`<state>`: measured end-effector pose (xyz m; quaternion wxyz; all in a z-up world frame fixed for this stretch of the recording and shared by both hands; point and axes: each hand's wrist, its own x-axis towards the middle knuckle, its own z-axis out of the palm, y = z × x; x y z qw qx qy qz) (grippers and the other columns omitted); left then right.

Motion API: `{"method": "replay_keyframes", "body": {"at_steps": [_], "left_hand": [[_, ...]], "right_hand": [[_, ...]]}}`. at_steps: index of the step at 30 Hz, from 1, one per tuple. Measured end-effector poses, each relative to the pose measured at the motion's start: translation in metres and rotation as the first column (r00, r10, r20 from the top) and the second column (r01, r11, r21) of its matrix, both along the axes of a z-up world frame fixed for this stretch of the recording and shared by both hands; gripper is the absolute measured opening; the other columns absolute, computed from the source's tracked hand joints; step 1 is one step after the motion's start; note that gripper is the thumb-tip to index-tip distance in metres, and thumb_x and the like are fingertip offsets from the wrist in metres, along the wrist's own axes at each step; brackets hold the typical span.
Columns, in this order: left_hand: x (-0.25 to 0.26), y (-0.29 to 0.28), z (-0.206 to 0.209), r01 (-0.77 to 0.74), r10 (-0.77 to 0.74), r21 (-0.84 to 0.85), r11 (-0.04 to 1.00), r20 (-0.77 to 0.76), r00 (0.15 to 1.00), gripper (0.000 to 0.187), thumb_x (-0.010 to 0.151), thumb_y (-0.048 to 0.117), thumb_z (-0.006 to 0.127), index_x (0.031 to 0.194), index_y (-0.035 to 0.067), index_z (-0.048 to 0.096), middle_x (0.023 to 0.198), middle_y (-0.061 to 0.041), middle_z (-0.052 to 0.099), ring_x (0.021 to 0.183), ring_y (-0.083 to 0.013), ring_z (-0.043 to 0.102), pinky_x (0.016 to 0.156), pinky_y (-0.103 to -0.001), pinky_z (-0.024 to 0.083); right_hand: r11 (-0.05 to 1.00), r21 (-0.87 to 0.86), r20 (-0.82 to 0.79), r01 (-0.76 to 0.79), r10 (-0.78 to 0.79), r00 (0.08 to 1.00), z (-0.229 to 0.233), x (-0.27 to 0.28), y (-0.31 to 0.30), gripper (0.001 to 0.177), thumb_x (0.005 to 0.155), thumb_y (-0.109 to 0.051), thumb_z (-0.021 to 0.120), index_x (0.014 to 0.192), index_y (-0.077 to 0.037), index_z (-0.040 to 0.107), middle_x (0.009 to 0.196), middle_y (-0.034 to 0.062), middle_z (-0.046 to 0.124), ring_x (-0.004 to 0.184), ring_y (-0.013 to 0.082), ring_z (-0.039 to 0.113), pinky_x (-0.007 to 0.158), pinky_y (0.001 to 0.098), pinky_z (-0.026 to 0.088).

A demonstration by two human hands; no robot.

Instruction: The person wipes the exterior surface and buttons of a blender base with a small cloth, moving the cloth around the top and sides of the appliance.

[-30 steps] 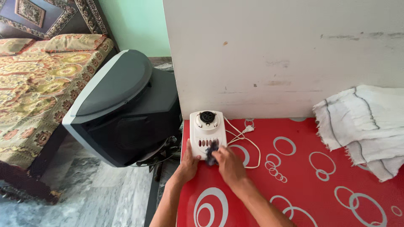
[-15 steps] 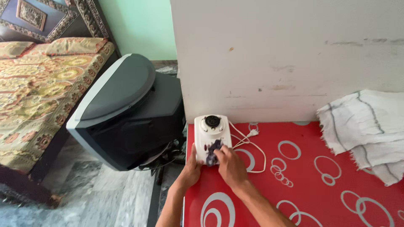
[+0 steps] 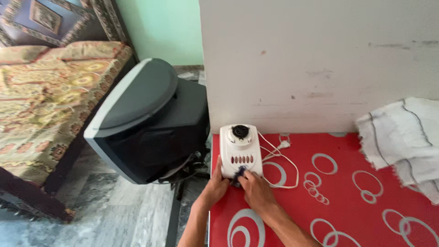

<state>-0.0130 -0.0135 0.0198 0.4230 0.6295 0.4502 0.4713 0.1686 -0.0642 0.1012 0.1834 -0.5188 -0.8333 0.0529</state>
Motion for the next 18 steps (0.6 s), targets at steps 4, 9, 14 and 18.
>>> {"method": "replay_keyframes", "body": {"at_steps": [4, 9, 14, 18], "left_hand": [[0.0, -0.007, 0.014, 0.015, -0.012, 0.051, 0.999, -0.053, 0.999, 0.102, 0.072, -0.018, 0.045, 0.163, 0.005, 0.005, 0.162, -0.022, 0.037, 0.153, -0.025, 0.032, 0.121, -0.032, 0.026], [-0.004, -0.011, 0.024, 0.074, -0.073, -0.034, 0.997, 0.027, 0.997, 0.104, 0.073, -0.017, 0.046, 0.164, 0.008, 0.004, 0.158, -0.021, 0.045, 0.148, -0.0286, 0.042, 0.12, -0.032, 0.031], [-0.005, -0.017, 0.034, 0.008, -0.017, -0.111, 0.994, -0.086, 0.996, 0.107, 0.072, -0.019, 0.047, 0.164, 0.014, 0.005, 0.162, -0.018, 0.037, 0.152, -0.0256, 0.032, 0.12, -0.032, 0.029], [-0.009, -0.017, 0.027, 0.019, -0.03, -0.098, 0.995, -0.114, 0.993, 0.107, 0.074, -0.018, 0.052, 0.164, 0.013, 0.004, 0.16, -0.018, 0.041, 0.149, -0.0242, 0.038, 0.118, -0.032, 0.035]], "right_hand": [[0.999, 0.044, -0.088, -0.011, 0.015, 0.996, 0.008, -0.003, -0.003, 0.03, 0.082, 0.007, 0.062, 0.11, 0.001, 0.071, 0.103, 0.0117, 0.067, 0.091, 0.0288, 0.07, 0.079, 0.0405, 0.061], [0.997, 0.017, -0.244, 0.08, -0.074, 0.967, 0.027, -0.016, 0.003, 0.025, 0.088, 0.004, 0.061, 0.111, 0.001, 0.069, 0.102, 0.0122, 0.066, 0.09, 0.0275, 0.07, 0.075, 0.0393, 0.061], [0.975, 0.1, -0.346, 0.199, -0.153, 0.926, 0.039, -0.036, 0.014, 0.02, 0.086, -0.003, 0.069, 0.106, 0.001, 0.069, 0.1, 0.0158, 0.065, 0.09, 0.0347, 0.068, 0.074, 0.0438, 0.059], [0.984, 0.144, -0.239, 0.107, -0.07, 0.968, 0.011, -0.029, 0.005, 0.025, 0.088, 0.001, 0.063, 0.112, 0.001, 0.069, 0.105, 0.0141, 0.065, 0.096, 0.0306, 0.067, 0.077, 0.0415, 0.06]]}}
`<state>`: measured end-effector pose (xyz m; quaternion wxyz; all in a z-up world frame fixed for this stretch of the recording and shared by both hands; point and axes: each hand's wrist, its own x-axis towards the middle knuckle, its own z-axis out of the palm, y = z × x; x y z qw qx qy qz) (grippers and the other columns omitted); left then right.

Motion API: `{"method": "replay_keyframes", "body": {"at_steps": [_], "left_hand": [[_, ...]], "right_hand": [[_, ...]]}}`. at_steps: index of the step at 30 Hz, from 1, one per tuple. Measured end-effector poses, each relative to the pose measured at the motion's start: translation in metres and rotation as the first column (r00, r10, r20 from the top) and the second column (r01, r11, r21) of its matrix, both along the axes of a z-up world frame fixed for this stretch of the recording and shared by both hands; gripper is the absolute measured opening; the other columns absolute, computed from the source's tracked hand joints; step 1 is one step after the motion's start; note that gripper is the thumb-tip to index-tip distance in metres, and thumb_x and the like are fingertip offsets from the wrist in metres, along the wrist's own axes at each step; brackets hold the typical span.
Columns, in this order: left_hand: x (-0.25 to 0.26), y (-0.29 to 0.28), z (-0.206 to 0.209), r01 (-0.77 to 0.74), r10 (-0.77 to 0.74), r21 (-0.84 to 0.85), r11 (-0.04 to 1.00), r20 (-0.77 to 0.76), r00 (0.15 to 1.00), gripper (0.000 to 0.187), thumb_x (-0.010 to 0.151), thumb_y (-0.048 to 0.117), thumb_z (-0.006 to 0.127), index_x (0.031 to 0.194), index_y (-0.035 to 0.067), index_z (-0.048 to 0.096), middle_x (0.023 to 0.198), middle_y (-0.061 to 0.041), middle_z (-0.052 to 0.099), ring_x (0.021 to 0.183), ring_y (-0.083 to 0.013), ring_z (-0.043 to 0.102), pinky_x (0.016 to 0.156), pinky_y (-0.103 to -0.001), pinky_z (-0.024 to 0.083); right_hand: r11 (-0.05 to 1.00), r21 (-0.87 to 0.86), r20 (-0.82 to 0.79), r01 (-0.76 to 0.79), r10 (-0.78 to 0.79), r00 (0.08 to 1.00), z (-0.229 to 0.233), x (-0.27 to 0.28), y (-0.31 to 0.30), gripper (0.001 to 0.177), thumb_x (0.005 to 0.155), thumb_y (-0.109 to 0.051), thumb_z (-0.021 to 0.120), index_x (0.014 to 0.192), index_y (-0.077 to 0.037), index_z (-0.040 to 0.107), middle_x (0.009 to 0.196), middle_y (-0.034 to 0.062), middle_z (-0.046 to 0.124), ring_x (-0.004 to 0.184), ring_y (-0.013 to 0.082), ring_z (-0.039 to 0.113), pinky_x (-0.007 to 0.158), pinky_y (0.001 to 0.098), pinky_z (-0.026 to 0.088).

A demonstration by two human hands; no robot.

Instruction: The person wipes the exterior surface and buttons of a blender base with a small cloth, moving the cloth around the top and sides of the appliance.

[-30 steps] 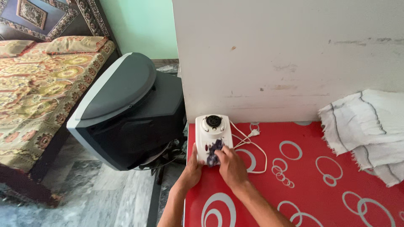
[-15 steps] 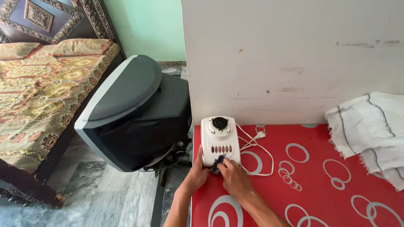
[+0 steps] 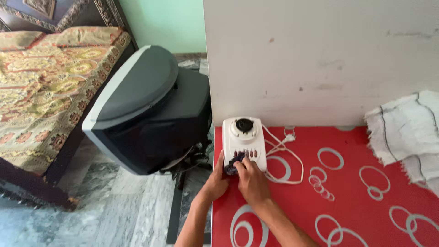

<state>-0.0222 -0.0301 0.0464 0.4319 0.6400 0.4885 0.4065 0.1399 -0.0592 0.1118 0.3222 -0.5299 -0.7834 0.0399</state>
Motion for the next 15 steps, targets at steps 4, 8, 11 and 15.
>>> {"method": "replay_keyframes", "body": {"at_steps": [4, 8, 11, 15], "left_hand": [[0.005, 0.007, -0.013, 0.022, -0.029, 0.075, 0.997, 0.087, 0.996, 0.107, 0.07, -0.02, 0.046, 0.165, 0.01, 0.007, 0.159, -0.021, 0.045, 0.147, -0.0275, 0.043, 0.117, -0.033, 0.038], [0.001, 0.006, -0.024, 0.037, -0.049, 0.088, 0.995, 0.138, 0.989, 0.11, 0.066, -0.02, 0.046, 0.164, 0.008, 0.004, 0.158, -0.023, 0.043, 0.147, -0.0291, 0.041, 0.116, -0.035, 0.039], [-0.006, 0.004, -0.03, 0.035, -0.048, 0.246, 0.969, 0.046, 0.998, 0.111, 0.065, -0.019, 0.051, 0.163, 0.006, 0.004, 0.156, -0.03, 0.042, 0.146, -0.0362, 0.04, 0.115, -0.04, 0.037], [0.001, 0.012, -0.03, -0.048, 0.061, 0.098, 0.994, -0.133, 0.989, 0.098, 0.084, -0.007, 0.06, 0.164, 0.011, 0.006, 0.146, -0.025, 0.055, 0.138, -0.0343, 0.052, 0.109, -0.039, 0.047]], "right_hand": [[0.993, 0.099, 0.102, -0.071, 0.061, 0.993, -0.026, 0.0, -0.013, 0.031, 0.082, 0.007, 0.061, 0.112, 0.002, 0.069, 0.111, 0.0179, 0.064, 0.103, 0.0337, 0.064, 0.079, 0.0431, 0.059], [0.998, 0.013, 0.091, -0.063, 0.062, 0.994, -0.027, 0.005, -0.014, 0.035, 0.075, 0.008, 0.06, 0.108, 0.002, 0.07, 0.105, 0.0163, 0.064, 0.099, 0.0353, 0.064, 0.079, 0.0466, 0.058], [0.997, -0.002, 0.069, -0.082, 0.082, 0.994, -0.022, -0.01, -0.003, 0.018, 0.084, 0.003, 0.06, 0.098, 0.0, 0.07, 0.099, 0.0152, 0.065, 0.097, 0.0337, 0.066, 0.078, 0.046, 0.058], [0.988, -0.004, 0.093, -0.155, 0.154, 0.984, -0.016, -0.016, 0.005, 0.007, 0.083, 0.0, 0.06, 0.087, -0.001, 0.066, 0.094, 0.0146, 0.065, 0.093, 0.0347, 0.067, 0.075, 0.0469, 0.057]]}}
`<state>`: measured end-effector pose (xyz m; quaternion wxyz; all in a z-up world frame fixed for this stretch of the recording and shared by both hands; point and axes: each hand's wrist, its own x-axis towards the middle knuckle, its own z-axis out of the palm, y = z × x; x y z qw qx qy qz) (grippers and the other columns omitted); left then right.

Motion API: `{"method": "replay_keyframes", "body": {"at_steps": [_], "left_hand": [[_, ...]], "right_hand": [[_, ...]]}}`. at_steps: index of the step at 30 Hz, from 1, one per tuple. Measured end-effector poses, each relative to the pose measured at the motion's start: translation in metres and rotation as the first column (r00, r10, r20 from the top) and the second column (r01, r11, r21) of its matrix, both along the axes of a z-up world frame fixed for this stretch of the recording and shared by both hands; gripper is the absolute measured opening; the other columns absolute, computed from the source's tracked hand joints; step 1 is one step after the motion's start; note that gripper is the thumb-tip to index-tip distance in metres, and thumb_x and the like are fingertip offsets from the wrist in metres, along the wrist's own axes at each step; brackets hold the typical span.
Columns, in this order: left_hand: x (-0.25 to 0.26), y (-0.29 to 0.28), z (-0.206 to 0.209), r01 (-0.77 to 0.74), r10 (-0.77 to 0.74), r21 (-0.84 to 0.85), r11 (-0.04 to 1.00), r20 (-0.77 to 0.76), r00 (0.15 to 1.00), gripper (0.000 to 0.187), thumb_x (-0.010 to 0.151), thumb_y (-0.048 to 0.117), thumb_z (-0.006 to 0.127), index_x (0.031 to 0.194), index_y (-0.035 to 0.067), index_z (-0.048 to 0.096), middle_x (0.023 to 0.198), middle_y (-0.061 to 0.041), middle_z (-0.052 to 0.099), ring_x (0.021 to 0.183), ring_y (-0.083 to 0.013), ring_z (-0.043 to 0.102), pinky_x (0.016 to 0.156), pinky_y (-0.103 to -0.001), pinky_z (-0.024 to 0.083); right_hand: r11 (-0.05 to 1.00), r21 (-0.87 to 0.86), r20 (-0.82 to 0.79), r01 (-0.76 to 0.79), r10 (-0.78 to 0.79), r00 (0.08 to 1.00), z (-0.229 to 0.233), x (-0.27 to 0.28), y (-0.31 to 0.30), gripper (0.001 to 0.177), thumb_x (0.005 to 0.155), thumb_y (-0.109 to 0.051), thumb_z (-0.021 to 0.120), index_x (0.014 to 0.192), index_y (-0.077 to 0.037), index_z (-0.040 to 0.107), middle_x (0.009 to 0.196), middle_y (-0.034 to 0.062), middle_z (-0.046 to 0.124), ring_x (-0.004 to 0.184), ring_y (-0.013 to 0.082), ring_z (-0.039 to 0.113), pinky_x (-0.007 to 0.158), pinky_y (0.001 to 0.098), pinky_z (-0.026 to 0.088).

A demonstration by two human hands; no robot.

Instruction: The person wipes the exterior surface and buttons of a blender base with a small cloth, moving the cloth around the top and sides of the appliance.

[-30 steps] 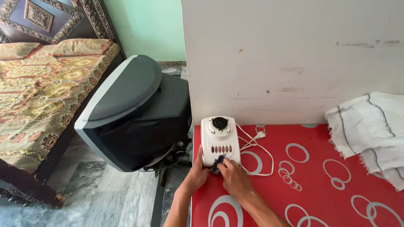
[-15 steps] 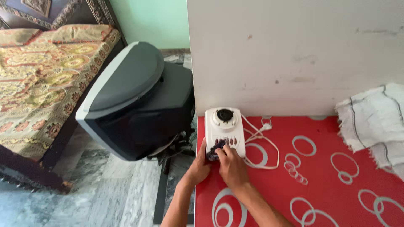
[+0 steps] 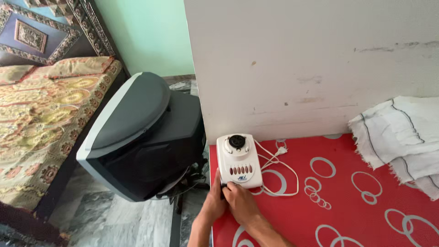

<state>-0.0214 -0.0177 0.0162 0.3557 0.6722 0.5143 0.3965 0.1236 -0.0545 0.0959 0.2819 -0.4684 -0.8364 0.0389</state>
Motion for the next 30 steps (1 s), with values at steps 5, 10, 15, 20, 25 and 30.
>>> {"method": "replay_keyframes", "body": {"at_steps": [5, 10, 15, 20, 25, 30], "left_hand": [[-0.007, -0.004, 0.009, 0.039, -0.044, 0.057, 0.998, 0.092, 0.995, 0.095, 0.08, -0.01, 0.052, 0.164, 0.015, 0.015, 0.142, -0.025, 0.061, 0.134, -0.0359, 0.06, 0.106, -0.041, 0.05], [-0.008, -0.006, 0.027, 0.073, -0.109, 0.338, 0.938, 0.087, 0.99, 0.093, 0.075, -0.01, 0.048, 0.162, 0.011, 0.021, 0.145, -0.03, 0.055, 0.135, -0.0471, 0.055, 0.109, -0.046, 0.046], [0.005, 0.006, 0.044, 0.035, 0.162, 0.294, 0.955, -0.616, 0.771, 0.069, 0.09, 0.027, 0.056, 0.154, 0.014, 0.031, 0.144, -0.03, 0.056, 0.126, -0.0428, 0.061, 0.104, -0.045, 0.052], [0.018, 0.012, 0.073, -0.26, 0.184, -0.279, 0.924, -0.273, 0.944, 0.101, 0.084, 0.063, 0.068, 0.159, 0.013, 0.023, 0.126, -0.031, 0.065, 0.12, -0.0439, 0.063, 0.102, -0.048, 0.052], [0.016, 0.012, 0.081, -0.275, 0.178, -0.224, 0.935, -0.374, 0.91, 0.107, 0.08, 0.064, 0.073, 0.159, 0.011, 0.025, 0.116, -0.028, 0.071, 0.113, -0.0426, 0.068, 0.097, -0.047, 0.057], [0.013, 0.013, 0.089, -0.275, 0.177, -0.233, 0.933, -0.367, 0.913, 0.1, 0.075, 0.063, 0.076, 0.153, 0.013, 0.039, 0.11, -0.02, 0.075, 0.109, -0.0358, 0.072, 0.091, -0.045, 0.06]], "right_hand": [[0.999, -0.012, 0.0, -0.049, 0.049, 0.999, 0.004, -0.004, -0.001, 0.01, 0.082, 0.002, 0.06, 0.087, -0.002, 0.067, 0.091, 0.0134, 0.065, 0.09, 0.0332, 0.069, 0.075, 0.0466, 0.057], [0.998, -0.052, -0.118, 0.023, -0.029, 0.993, 0.024, 0.016, -0.006, 0.01, 0.081, -0.002, 0.065, 0.09, -0.001, 0.067, 0.093, 0.0144, 0.065, 0.084, 0.0344, 0.068, 0.069, 0.0465, 0.057], [0.953, -0.105, -0.171, 0.286, -0.3, 0.938, 0.052, 0.056, 0.001, 0.013, 0.087, -0.016, 0.069, 0.093, -0.004, 0.067, 0.091, 0.0113, 0.067, 0.078, 0.0298, 0.07, 0.067, 0.0438, 0.058], [0.905, -0.205, -0.268, 0.373, -0.418, 0.868, 0.055, 0.064, 0.02, 0.017, 0.091, -0.018, 0.066, 0.1, -0.003, 0.067, 0.094, 0.0107, 0.066, 0.076, 0.0273, 0.071, 0.063, 0.0413, 0.06], [0.939, 0.022, -0.275, 0.344, -0.325, 0.905, 0.05, 0.064, 0.029, 0.02, 0.094, -0.017, 0.066, 0.105, -0.001, 0.071, 0.099, 0.0147, 0.072, 0.086, 0.0348, 0.07, 0.073, 0.0431, 0.059], [0.954, 0.0, -0.14, 0.3, -0.297, 0.945, 0.047, 0.066, 0.035, 0.024, 0.093, -0.021, 0.066, 0.105, -0.001, 0.07, 0.097, 0.0146, 0.072, 0.08, 0.0313, 0.072, 0.065, 0.0423, 0.06]]}}
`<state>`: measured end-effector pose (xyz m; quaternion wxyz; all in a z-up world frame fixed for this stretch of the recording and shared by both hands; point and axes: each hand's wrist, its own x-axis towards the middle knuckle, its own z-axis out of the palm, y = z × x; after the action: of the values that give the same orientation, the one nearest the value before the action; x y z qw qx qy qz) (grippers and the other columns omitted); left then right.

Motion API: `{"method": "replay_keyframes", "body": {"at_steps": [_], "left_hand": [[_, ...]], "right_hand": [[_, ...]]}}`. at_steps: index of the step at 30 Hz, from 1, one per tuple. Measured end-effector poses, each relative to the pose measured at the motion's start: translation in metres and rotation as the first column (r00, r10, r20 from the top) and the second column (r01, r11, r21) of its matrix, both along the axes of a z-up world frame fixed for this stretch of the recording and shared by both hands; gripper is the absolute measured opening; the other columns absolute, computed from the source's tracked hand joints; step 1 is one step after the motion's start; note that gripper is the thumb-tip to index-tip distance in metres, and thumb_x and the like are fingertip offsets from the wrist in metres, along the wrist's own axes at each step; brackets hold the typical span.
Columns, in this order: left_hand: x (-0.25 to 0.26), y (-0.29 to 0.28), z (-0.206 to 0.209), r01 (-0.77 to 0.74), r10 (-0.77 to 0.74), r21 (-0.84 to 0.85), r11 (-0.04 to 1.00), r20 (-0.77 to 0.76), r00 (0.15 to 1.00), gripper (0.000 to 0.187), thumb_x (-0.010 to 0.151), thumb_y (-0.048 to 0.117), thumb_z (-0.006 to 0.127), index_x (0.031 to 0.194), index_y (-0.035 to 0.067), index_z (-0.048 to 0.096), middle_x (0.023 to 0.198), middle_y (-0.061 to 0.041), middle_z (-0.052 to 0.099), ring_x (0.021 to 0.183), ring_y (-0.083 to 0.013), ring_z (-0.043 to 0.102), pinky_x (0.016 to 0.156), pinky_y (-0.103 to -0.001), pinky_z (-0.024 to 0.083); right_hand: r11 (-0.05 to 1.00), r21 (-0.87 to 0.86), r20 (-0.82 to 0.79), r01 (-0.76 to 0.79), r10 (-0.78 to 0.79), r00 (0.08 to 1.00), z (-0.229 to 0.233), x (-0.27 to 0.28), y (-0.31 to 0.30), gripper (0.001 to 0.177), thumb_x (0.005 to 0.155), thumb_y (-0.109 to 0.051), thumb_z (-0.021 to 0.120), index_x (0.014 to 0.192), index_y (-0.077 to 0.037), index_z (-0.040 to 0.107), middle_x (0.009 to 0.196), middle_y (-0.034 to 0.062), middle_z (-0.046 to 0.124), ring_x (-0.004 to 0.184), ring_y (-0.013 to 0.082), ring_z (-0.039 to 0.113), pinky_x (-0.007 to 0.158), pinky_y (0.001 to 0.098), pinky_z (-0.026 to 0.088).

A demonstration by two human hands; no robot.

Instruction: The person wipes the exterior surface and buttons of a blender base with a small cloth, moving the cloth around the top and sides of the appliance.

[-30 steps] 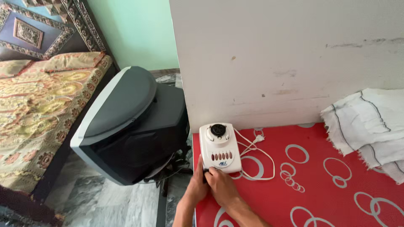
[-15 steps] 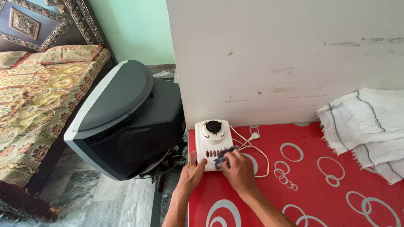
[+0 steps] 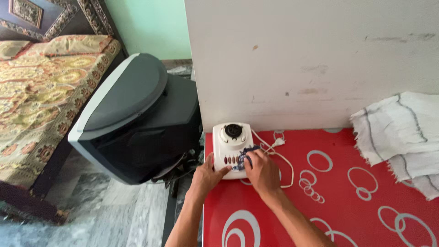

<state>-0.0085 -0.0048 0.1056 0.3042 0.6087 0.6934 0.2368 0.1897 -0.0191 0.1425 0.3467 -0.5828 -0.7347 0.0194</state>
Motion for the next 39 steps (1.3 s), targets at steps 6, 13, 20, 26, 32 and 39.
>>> {"method": "replay_keyframes", "body": {"at_steps": [6, 13, 20, 26, 32, 39], "left_hand": [[-0.001, -0.003, 0.001, 0.018, -0.019, 0.035, 0.999, 0.043, 0.999, 0.098, 0.077, 0.061, 0.076, 0.153, 0.01, 0.04, 0.105, -0.02, 0.077, 0.105, -0.0362, 0.073, 0.09, -0.044, 0.058], [0.0, 0.001, 0.0, 0.04, -0.041, 0.028, 0.999, 0.004, 0.999, 0.093, 0.077, 0.06, 0.077, 0.148, 0.01, 0.045, 0.109, -0.021, 0.076, 0.107, -0.037, 0.072, 0.092, -0.044, 0.058], [0.005, 0.002, 0.003, 0.032, -0.032, -0.018, 0.999, -0.005, 0.999, 0.105, 0.082, 0.056, 0.074, 0.162, 0.021, 0.016, 0.111, -0.027, 0.073, 0.107, -0.0413, 0.071, 0.094, -0.046, 0.057], [0.008, 0.006, -0.008, 0.122, -0.119, 0.044, 0.992, -0.073, 0.99, 0.118, 0.087, 0.053, 0.069, 0.164, 0.017, -0.014, 0.11, -0.033, 0.071, 0.103, -0.0476, 0.071, 0.092, -0.049, 0.058], [0.005, 0.01, -0.004, 0.093, -0.102, -0.079, 0.993, -0.114, 0.988, 0.116, 0.088, 0.055, 0.069, 0.164, 0.023, -0.013, 0.116, -0.033, 0.069, 0.11, -0.0462, 0.069, 0.096, -0.048, 0.057], [0.006, 0.007, -0.002, 0.105, -0.107, -0.022, 0.994, -0.079, 0.991, 0.116, 0.088, 0.052, 0.07, 0.164, 0.021, -0.011, 0.114, -0.033, 0.07, 0.11, -0.047, 0.068, 0.097, -0.047, 0.057]], "right_hand": [[0.98, -0.145, 0.14, 0.139, -0.119, 0.983, -0.016, -0.004, 0.017, 0.033, 0.088, -0.031, 0.074, 0.094, 0.002, 0.069, 0.093, 0.0177, 0.071, 0.079, 0.03, 0.072, 0.061, 0.0414, 0.061], [0.958, -0.226, 0.138, 0.177, -0.149, 0.979, -0.024, -0.016, 0.046, 0.034, 0.092, -0.028, 0.072, 0.101, 0.004, 0.067, 0.097, 0.0219, 0.071, 0.083, 0.0319, 0.075, 0.063, 0.0409, 0.065], [0.961, -0.228, 0.016, 0.157, -0.158, 0.987, 0.006, -0.016, 0.023, 0.035, 0.082, -0.024, 0.079, 0.096, 0.006, 0.067, 0.104, 0.0232, 0.072, 0.091, 0.0366, 0.073, 0.071, 0.0462, 0.063], [0.914, -0.384, 0.072, 0.133, -0.114, 0.991, 0.024, -0.012, 0.019, 0.042, 0.075, -0.025, 0.085, 0.1, 0.004, 0.069, 0.104, 0.0236, 0.073, 0.094, 0.0362, 0.074, 0.078, 0.0445, 0.063], [0.963, -0.242, 0.199, 0.122, -0.074, 0.977, 0.006, -0.011, 0.006, 0.041, 0.081, -0.023, 0.082, 0.102, 0.006, 0.063, 0.099, 0.023, 0.069, 0.085, 0.0355, 0.073, 0.067, 0.0422, 0.063], [0.993, -0.114, 0.099, -0.024, 0.035, 0.994, 0.001, -0.003, -0.004, 0.017, 0.09, -0.017, 0.07, 0.094, 0.0, 0.068, 0.09, 0.0167, 0.072, 0.075, 0.0317, 0.073, 0.061, 0.0428, 0.061]]}}
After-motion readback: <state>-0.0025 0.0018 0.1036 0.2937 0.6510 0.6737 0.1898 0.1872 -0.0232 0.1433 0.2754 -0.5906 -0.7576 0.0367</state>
